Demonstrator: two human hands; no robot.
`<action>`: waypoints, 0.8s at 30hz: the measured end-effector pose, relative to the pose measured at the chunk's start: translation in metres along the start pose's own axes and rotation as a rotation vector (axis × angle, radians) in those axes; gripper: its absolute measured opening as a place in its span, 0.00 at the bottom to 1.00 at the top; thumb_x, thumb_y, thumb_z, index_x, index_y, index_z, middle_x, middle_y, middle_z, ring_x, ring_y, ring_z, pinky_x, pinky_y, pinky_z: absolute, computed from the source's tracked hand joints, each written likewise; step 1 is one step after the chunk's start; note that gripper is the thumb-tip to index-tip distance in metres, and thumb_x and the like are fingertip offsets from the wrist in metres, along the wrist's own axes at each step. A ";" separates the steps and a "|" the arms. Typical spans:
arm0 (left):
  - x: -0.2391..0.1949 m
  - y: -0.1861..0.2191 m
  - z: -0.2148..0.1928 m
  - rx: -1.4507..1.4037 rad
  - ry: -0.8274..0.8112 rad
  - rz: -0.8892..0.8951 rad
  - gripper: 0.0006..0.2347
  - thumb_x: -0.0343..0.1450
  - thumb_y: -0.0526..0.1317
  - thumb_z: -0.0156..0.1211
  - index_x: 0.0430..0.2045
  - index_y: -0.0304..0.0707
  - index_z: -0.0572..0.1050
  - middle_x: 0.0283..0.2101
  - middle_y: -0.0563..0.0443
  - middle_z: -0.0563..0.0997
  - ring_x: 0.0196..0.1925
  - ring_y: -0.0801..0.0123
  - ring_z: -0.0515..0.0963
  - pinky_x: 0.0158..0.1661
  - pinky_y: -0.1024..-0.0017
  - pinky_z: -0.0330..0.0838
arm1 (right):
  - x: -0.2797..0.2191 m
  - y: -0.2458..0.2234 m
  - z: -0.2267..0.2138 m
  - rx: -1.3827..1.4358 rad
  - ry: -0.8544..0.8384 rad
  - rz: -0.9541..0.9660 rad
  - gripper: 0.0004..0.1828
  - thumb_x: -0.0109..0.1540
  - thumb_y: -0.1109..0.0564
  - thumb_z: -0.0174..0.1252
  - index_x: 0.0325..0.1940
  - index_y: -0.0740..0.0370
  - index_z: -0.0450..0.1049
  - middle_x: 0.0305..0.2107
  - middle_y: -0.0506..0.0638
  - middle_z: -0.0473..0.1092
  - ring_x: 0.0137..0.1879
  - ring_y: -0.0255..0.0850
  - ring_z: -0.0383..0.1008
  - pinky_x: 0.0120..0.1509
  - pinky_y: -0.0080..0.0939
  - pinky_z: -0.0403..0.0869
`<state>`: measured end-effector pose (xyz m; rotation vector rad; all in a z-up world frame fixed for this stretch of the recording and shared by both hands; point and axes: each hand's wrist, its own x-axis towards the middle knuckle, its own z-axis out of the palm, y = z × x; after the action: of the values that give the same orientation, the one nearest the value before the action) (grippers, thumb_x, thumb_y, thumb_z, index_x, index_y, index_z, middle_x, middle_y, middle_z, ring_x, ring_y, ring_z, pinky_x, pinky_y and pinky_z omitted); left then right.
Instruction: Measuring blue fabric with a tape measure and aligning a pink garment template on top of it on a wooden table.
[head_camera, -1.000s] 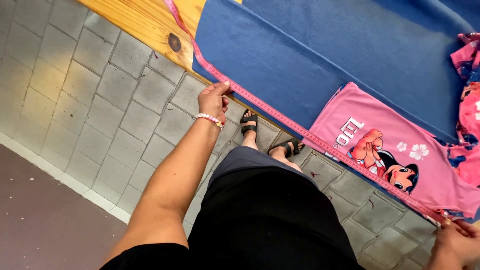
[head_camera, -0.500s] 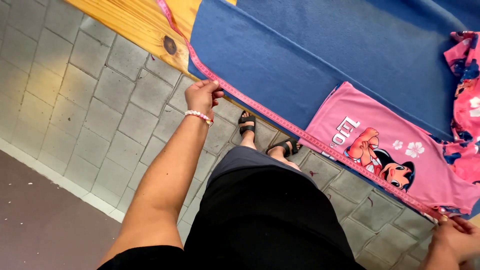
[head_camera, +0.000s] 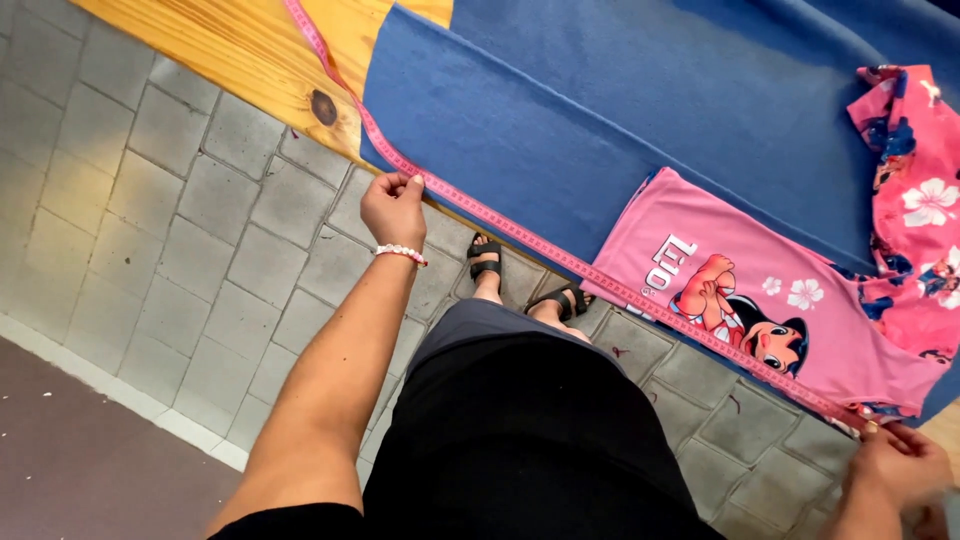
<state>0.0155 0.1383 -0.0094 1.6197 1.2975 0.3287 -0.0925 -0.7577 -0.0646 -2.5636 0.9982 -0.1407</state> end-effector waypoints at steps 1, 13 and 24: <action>0.002 -0.005 0.001 0.000 0.011 0.040 0.10 0.76 0.36 0.79 0.26 0.46 0.83 0.26 0.63 0.78 0.31 0.77 0.75 0.38 0.71 0.81 | -0.004 -0.010 -0.004 -0.044 0.011 0.014 0.12 0.75 0.54 0.88 0.57 0.50 0.90 0.37 0.43 0.84 0.41 0.28 0.83 0.43 0.34 0.80; 0.003 0.003 0.002 0.015 0.053 -0.029 0.09 0.74 0.35 0.79 0.25 0.45 0.83 0.26 0.61 0.82 0.32 0.76 0.79 0.41 0.69 0.85 | -0.021 -0.042 -0.011 0.032 0.024 0.066 0.10 0.74 0.56 0.84 0.56 0.51 0.90 0.39 0.44 0.85 0.43 0.28 0.84 0.43 0.33 0.82; 0.005 0.018 0.004 0.114 0.047 -0.104 0.07 0.72 0.37 0.79 0.28 0.47 0.83 0.36 0.58 0.90 0.40 0.69 0.88 0.46 0.64 0.88 | -0.016 -0.029 -0.003 -0.019 -0.010 0.071 0.11 0.71 0.51 0.83 0.57 0.47 0.93 0.34 0.41 0.82 0.37 0.29 0.79 0.37 0.33 0.74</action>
<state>0.0309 0.1422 0.0017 1.6401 1.4532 0.2341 -0.0864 -0.7288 -0.0503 -2.5391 1.0905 -0.0990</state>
